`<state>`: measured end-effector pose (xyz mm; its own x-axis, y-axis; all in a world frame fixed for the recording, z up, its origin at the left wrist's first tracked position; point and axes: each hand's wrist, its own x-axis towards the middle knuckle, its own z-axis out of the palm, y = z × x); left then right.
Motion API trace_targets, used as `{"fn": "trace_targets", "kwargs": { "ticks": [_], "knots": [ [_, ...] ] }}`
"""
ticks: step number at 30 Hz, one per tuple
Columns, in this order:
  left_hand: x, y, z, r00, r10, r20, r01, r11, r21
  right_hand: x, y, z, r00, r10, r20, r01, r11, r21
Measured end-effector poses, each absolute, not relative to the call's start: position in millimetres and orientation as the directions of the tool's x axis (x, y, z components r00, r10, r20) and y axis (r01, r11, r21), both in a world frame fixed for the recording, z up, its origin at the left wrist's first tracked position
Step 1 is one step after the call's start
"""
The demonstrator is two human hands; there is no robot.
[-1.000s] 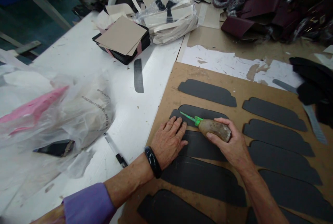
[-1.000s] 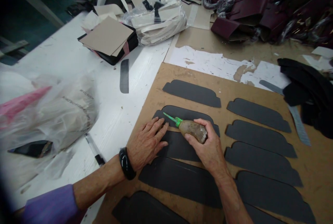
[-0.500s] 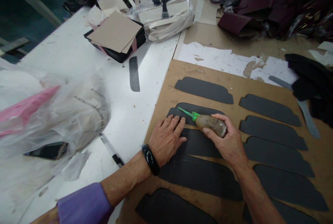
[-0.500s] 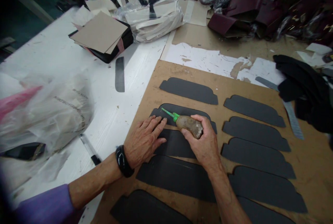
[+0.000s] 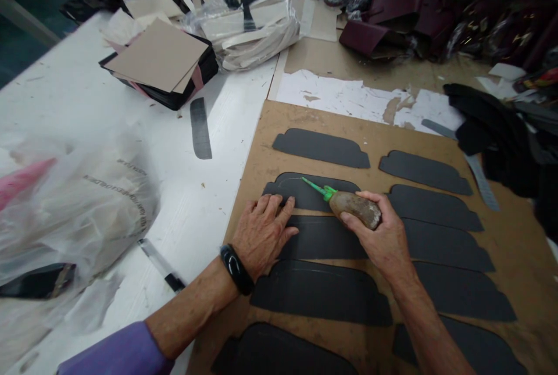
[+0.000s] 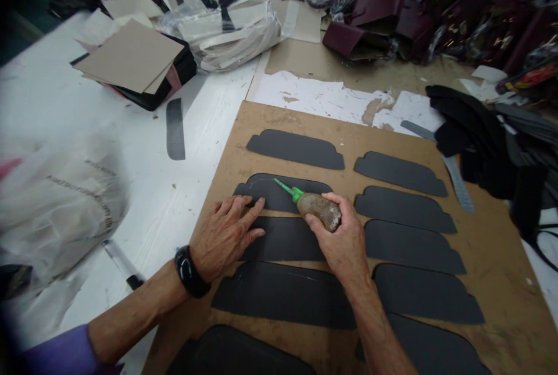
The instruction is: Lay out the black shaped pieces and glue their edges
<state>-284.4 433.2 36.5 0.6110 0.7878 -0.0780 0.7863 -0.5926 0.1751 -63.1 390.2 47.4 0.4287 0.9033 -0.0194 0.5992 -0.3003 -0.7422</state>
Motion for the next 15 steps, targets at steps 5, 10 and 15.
{"fn": "trace_targets", "kwargs": {
  "ticks": [5,10,15],
  "knots": [
    [-284.0,433.7,36.9,0.61,0.789,-0.08,0.789,-0.594,0.156,-54.4,384.1,53.6,0.477,0.878,-0.031,0.596,-0.35,-0.722],
    [-283.8,435.2,35.2,0.615,0.786,-0.059,0.786,-0.605,0.131,-43.0,376.1,56.7,0.495,0.869,-0.005,0.617,-0.355,-0.702],
    [-284.1,437.2,34.7,0.635,0.772,-0.033,0.77,-0.63,0.098,-30.2,367.1,55.1,0.527,0.85,0.011,0.622,-0.377,-0.686]
  ]
}}
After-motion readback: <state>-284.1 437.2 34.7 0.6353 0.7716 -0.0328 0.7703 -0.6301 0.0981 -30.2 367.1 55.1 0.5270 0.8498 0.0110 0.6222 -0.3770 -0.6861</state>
